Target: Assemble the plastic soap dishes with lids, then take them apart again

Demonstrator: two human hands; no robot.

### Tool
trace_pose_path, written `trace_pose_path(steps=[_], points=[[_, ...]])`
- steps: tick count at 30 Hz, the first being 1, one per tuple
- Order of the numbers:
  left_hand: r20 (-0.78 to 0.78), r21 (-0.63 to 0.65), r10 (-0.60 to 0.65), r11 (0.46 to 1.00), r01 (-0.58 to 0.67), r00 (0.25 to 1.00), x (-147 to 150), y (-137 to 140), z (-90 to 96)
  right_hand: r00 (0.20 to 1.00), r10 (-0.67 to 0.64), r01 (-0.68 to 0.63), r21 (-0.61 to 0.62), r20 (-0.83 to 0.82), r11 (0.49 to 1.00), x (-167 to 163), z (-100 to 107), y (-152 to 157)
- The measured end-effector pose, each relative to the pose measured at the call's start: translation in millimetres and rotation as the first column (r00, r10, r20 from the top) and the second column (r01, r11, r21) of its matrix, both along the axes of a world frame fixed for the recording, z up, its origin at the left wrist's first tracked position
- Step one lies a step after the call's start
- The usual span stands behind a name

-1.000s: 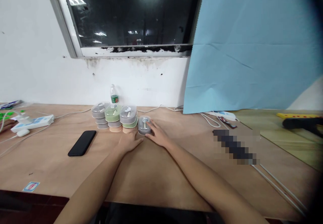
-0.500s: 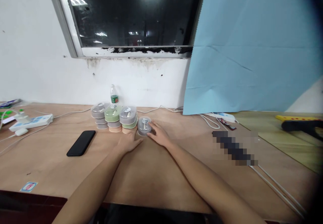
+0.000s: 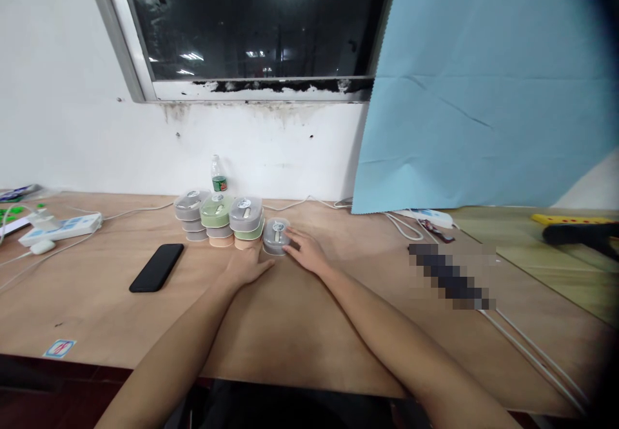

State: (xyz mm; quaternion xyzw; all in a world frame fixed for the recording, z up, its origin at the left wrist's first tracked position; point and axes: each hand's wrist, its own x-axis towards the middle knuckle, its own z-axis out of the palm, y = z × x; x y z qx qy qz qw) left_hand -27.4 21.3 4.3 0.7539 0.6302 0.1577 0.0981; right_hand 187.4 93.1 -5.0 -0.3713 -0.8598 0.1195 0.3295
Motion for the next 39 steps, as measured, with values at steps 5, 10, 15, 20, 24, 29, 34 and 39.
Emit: trace_pose_path(steps=[5, 10, 15, 20, 24, 29, 34, 39], points=[[-0.018, -0.001, -0.002, 1.0, 0.002, 1.0, 0.2, -0.5, 1.7, 1.0, -0.007, 0.007, -0.006, 0.001, 1.0, -0.7, -2.2, -0.1], [-0.006, -0.009, -0.007, 1.0, 0.007, 1.0, 1.5, -2.4, 5.6, 1.0, -0.017, 0.018, -0.032, 0.026, 0.999, -2.8, -2.8, -0.6], [-0.037, -0.032, 0.001, 0.999, -0.002, 0.999, 1.6, -4.3, 6.8, 0.977, -0.203, 0.204, 0.007, -0.064, 0.979, -3.4, 0.6, 1.5], [-0.057, -0.031, 0.007, 0.999, -0.009, 0.998, 1.2, -3.8, 5.8, 0.971, -0.229, 0.23, 0.009, -0.072, 0.973, -1.1, -1.0, 1.7], [-0.059, -0.028, -0.008, 1.0, 0.006, 0.998, 0.5, -3.2, 5.4, 0.977, -0.208, 0.206, -0.043, -0.045, 0.978, -1.9, -4.1, 1.9], [-0.059, -0.03, -0.017, 0.999, 0.015, 0.998, 0.3, -2.4, 5.3, 0.95, -0.241, 0.245, -0.007, -0.197, 0.97, -0.1, -1.5, 5.0], [-0.045, -0.053, 0.005, 0.999, -0.007, 0.999, 0.4, -2.8, 6.0, 0.827, -0.43, 0.4, -0.158, -0.362, 0.903, 18.8, 0.4, 20.6], [-0.043, -0.084, -0.001, 0.996, -0.002, 0.999, 0.5, -4.8, 8.9, 0.614, -0.728, 0.621, -0.384, -0.304, 0.684, 46.5, -1.5, 43.2]])
